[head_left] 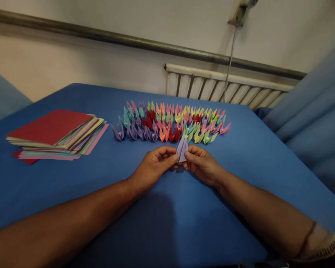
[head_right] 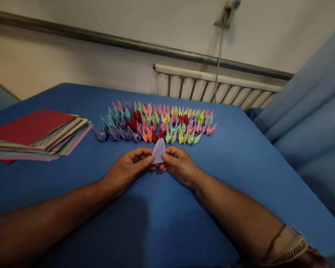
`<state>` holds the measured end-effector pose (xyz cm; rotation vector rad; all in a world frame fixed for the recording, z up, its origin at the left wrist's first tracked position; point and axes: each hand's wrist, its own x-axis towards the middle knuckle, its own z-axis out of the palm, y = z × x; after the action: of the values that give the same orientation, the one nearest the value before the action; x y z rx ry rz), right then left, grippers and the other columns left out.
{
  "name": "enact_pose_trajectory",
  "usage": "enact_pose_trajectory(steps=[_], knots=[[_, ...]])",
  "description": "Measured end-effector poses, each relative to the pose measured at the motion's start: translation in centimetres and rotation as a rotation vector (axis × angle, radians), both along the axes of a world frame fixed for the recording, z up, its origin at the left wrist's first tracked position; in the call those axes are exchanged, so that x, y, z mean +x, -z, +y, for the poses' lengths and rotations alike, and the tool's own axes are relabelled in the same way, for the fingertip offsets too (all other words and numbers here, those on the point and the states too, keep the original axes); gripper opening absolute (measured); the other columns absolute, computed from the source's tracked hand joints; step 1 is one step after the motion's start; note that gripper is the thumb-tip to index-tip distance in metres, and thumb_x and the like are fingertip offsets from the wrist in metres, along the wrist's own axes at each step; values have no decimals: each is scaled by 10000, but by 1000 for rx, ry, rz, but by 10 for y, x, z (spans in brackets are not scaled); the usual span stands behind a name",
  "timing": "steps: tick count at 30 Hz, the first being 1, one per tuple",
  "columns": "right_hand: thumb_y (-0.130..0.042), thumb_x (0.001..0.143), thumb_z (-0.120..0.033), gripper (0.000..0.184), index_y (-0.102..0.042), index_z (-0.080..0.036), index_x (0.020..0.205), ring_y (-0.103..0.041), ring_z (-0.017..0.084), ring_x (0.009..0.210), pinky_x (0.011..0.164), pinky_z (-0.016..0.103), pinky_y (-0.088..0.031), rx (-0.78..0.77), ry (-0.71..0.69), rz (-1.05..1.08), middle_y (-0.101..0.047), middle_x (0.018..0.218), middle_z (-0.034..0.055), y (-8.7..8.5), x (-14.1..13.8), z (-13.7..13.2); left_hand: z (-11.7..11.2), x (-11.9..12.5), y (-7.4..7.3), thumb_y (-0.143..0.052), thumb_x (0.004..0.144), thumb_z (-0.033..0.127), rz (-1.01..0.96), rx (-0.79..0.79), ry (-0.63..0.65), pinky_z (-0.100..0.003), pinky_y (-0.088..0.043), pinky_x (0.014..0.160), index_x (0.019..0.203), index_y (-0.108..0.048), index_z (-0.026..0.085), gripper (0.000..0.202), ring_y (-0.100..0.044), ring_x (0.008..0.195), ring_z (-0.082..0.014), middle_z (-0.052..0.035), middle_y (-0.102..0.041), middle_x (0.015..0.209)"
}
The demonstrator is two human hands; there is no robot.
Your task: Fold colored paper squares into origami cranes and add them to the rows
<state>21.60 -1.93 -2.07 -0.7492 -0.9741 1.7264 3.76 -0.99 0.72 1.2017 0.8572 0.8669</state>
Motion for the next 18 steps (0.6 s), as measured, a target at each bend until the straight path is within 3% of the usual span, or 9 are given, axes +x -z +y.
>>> enact_pose_trajectory(steps=[9,14,18], knots=[[-795,733,-418,267,-656,-200,797,-562,101,597,608,251,-455,12,15,-43,-669,717,-21,-1,0,0,-1,2,-1,-728,771,298,41,58,-8,-256,-491,681,852,-653,159,177,-601,667,-120,-1,-653,722],[-794,719,-471,305,-652,-205,763,-578,101,567,591,247,-453,89,60,-125,-665,641,-36,5,-5,-1,0,2,2,-764,721,311,26,12,7,-293,-527,724,866,-606,158,264,-651,703,-139,-5,-677,775],[-744,769,-509,328,-646,-196,759,-599,103,592,630,259,-469,131,54,-158,-668,649,-25,7,-5,-3,0,4,4,-800,664,293,79,24,-71,-293,-537,719,897,-579,166,346,-652,725,-142,5,-666,814]])
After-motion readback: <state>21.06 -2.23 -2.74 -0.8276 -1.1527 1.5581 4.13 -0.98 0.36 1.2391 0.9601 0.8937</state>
